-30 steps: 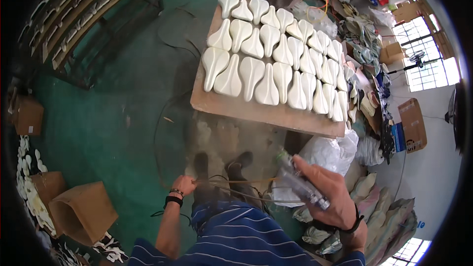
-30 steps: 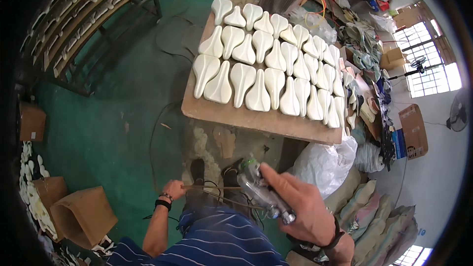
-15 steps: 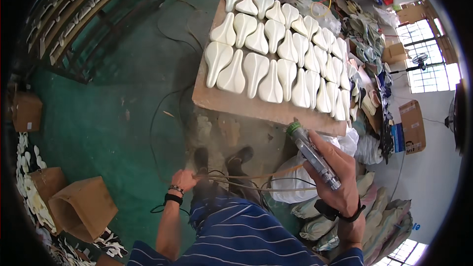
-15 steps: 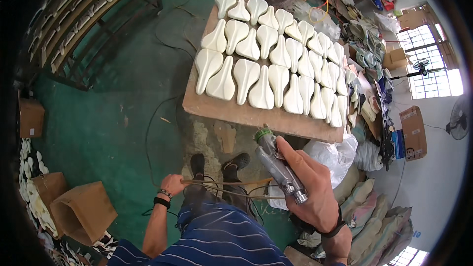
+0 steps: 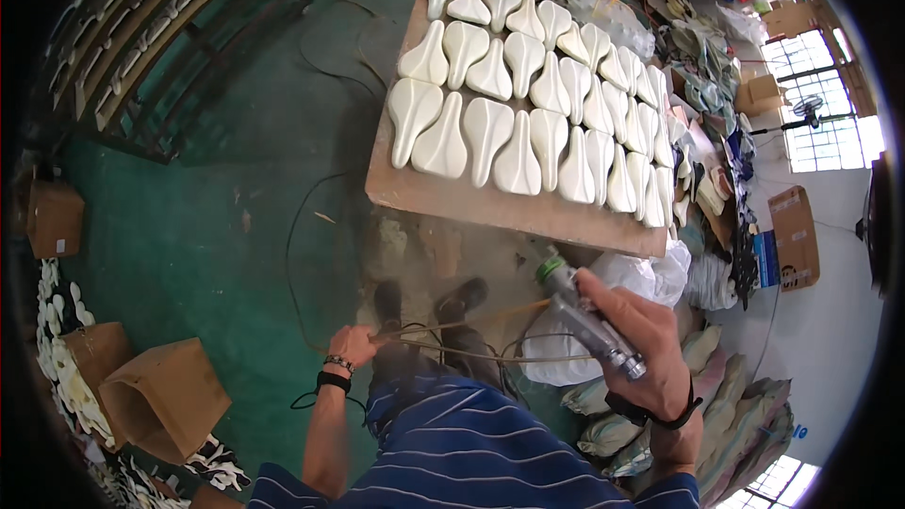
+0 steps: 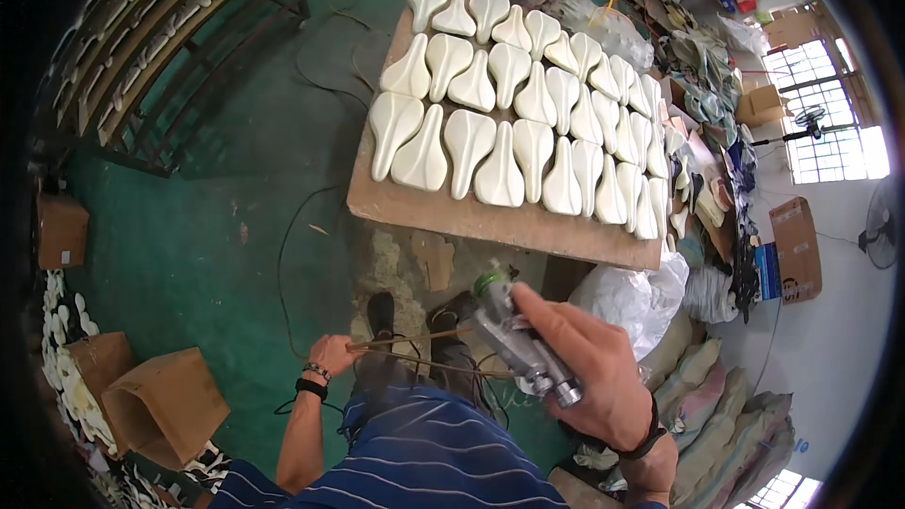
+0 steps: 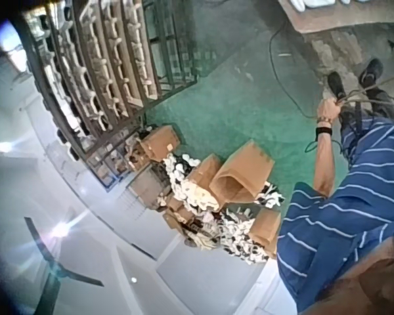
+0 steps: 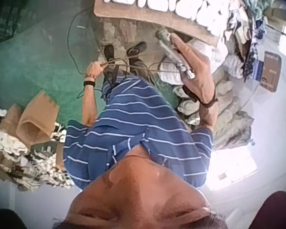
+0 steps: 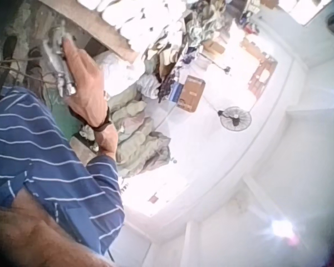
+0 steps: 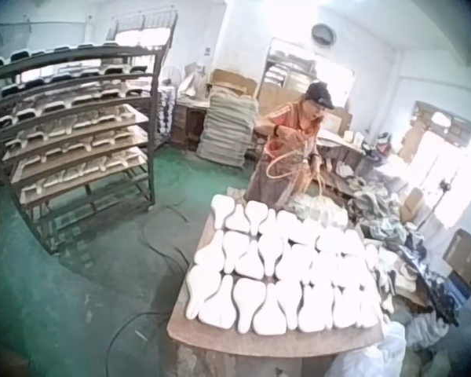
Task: The person uses a spray gun to apply white paint to rows of shoe lasts arranged on a wooden board. They repeatedly lift the board, spray the parts, and place the board onto a multi-tiered drying rack. The person also handles the spray gun and its hose during the process.
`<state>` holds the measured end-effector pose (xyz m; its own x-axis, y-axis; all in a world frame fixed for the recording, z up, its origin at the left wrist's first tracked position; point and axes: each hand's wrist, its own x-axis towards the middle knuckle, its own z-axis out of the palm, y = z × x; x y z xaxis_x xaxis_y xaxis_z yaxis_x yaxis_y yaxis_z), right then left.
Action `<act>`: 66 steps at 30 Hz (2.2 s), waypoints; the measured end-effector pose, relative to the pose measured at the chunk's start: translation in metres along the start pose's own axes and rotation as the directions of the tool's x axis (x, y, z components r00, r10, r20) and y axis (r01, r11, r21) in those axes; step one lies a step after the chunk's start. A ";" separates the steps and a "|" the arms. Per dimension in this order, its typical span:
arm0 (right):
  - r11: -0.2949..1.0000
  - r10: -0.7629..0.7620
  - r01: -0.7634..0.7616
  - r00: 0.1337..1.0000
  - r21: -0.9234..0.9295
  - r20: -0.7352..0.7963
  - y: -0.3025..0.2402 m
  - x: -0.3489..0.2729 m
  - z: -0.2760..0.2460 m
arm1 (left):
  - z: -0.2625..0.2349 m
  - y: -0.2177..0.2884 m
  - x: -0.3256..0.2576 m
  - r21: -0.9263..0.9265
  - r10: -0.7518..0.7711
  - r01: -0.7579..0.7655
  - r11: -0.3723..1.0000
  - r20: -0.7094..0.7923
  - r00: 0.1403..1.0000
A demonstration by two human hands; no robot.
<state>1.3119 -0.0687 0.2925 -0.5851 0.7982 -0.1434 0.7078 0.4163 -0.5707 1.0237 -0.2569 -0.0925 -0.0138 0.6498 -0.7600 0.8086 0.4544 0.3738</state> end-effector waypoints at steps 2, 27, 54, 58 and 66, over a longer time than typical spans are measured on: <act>0.999 0.026 -0.030 0.994 -0.037 -0.103 0.008 -0.005 0.001 | 0.002 0.003 0.001 0.003 -0.012 0.012 1.000 0.010 1.000; 0.995 0.093 -0.092 0.996 0.041 -0.015 0.023 -0.067 -0.019 | 0.007 0.046 0.005 0.062 0.131 -0.131 0.989 0.001 0.991; 0.997 -0.072 0.072 0.994 0.000 0.085 0.197 -0.091 -0.110 | 0.095 0.213 0.022 -0.059 0.044 -0.051 0.997 -0.112 0.993; 0.994 -0.109 0.109 0.994 0.000 -0.001 0.228 -0.094 -0.122 | 0.104 0.243 0.020 -0.059 -0.004 -0.002 0.998 -0.097 0.995; 0.985 -0.159 0.154 0.986 0.080 0.054 0.271 -0.112 -0.140 | 0.134 0.274 0.023 -0.025 -0.033 0.030 0.999 -0.136 0.990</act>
<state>1.6253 0.0158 0.2672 -0.7104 0.6975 -0.0940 0.5750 0.4982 -0.6490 1.3240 -0.1993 -0.0792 -0.1203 0.7111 -0.6928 0.7928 0.4888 0.3640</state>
